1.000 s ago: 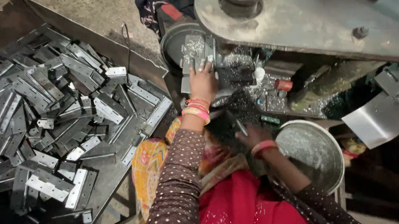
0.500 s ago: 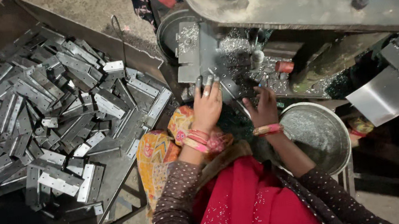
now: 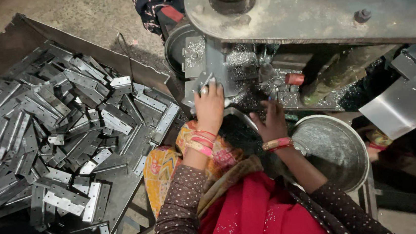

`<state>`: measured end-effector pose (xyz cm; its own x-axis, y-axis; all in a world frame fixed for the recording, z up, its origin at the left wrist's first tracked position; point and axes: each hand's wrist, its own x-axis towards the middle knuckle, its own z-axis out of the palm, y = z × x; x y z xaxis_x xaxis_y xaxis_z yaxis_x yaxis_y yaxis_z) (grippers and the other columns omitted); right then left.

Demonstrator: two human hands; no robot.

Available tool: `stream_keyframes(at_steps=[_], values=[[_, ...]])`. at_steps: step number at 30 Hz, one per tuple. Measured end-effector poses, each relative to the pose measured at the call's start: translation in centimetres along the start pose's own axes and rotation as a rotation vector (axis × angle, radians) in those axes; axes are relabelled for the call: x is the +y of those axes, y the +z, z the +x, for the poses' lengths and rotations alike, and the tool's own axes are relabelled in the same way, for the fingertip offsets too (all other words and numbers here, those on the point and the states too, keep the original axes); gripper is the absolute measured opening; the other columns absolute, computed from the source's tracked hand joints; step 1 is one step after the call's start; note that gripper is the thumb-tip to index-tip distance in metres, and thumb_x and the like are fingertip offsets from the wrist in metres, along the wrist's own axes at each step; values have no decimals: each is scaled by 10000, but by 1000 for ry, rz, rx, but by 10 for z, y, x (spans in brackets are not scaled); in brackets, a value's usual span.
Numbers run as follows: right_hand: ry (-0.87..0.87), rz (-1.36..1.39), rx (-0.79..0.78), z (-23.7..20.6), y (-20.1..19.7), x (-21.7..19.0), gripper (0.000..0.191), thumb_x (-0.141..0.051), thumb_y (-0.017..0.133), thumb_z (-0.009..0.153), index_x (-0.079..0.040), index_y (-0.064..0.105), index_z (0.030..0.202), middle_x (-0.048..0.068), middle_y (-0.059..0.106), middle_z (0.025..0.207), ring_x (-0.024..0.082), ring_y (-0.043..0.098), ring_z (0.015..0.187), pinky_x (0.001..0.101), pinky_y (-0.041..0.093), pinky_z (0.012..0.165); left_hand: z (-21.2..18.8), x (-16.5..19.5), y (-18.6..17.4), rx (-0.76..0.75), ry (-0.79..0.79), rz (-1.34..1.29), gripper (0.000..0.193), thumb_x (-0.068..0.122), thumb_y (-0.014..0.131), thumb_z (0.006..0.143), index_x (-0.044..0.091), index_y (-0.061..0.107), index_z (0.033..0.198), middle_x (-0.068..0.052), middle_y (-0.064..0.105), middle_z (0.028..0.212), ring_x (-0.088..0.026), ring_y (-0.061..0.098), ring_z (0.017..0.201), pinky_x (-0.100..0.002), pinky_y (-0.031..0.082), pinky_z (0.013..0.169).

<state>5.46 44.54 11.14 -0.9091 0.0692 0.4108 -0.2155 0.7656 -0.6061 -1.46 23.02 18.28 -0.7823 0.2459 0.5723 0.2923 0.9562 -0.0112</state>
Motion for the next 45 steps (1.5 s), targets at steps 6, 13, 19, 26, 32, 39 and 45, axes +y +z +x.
stream_keyframes(at_steps=[6, 13, 19, 26, 32, 39, 45], values=[[4, 42, -35, 1, -3, 1, 525, -353, 749, 944, -14, 548, 1290, 231, 543, 1290, 386, 589, 1115, 472, 517, 963, -15, -15, 10, -242, -255, -104, 475, 401, 575, 978, -14, 682, 1182, -174, 502, 1525, -369, 499, 1282, -535, 373, 1047], [-103, -54, -61, 4, -4, 0, 502, -331, 758, 928, -18, 566, 1270, 210, 555, 1271, 406, 555, 1190, 503, 481, 1026, -29, 11, 12, -418, -69, -36, 444, 376, 617, 915, 39, 736, 1178, -110, 488, 1540, -288, 426, 1493, -550, 189, 1252], [-51, -75, -133, -4, -1, 9, 474, -345, 752, 945, -30, 573, 1250, 201, 563, 1246, 401, 587, 1140, 494, 509, 946, 5, 11, 35, -449, -185, -151, 481, 394, 613, 901, 54, 713, 1227, -66, 497, 1539, -294, 458, 1407, -595, 267, 1164], [-14, -341, -646, -63, 38, 44, 598, -426, 610, 945, -93, 489, 1426, 253, 627, 1130, 468, 666, 889, 588, 533, 700, 4, 1, 40, -430, -162, -130, 475, 383, 631, 900, 51, 714, 1229, -55, 511, 1524, -280, 495, 1380, -604, 304, 1142], [173, -269, -769, -61, 48, 54, 748, -472, 698, 847, 11, 438, 1355, 295, 678, 1115, 501, 670, 965, 579, 545, 770, -9, -4, 44, -359, -156, -191, 398, 326, 640, 895, 55, 742, 1169, -63, 518, 1528, -279, 524, 1361, -611, 322, 1148], [88, -264, -846, -8, 39, 49, 765, -512, 783, 792, 10, 514, 1283, 304, 691, 1109, 471, 685, 996, 524, 547, 859, 10, -7, 65, -310, -155, -181, 345, 310, 589, 965, 37, 760, 1085, -106, 579, 1455, -304, 535, 1343, -603, 265, 1159], [125, -284, -660, -64, 45, 51, 578, -445, 660, 938, -10, 532, 1296, 291, 688, 1089, 489, 681, 935, 560, 541, 809, 12, -9, 71, -151, -110, -170, 380, 275, 562, 929, 37, 766, 1143, -115, 609, 1386, -287, 553, 1304, -596, 260, 1206]])
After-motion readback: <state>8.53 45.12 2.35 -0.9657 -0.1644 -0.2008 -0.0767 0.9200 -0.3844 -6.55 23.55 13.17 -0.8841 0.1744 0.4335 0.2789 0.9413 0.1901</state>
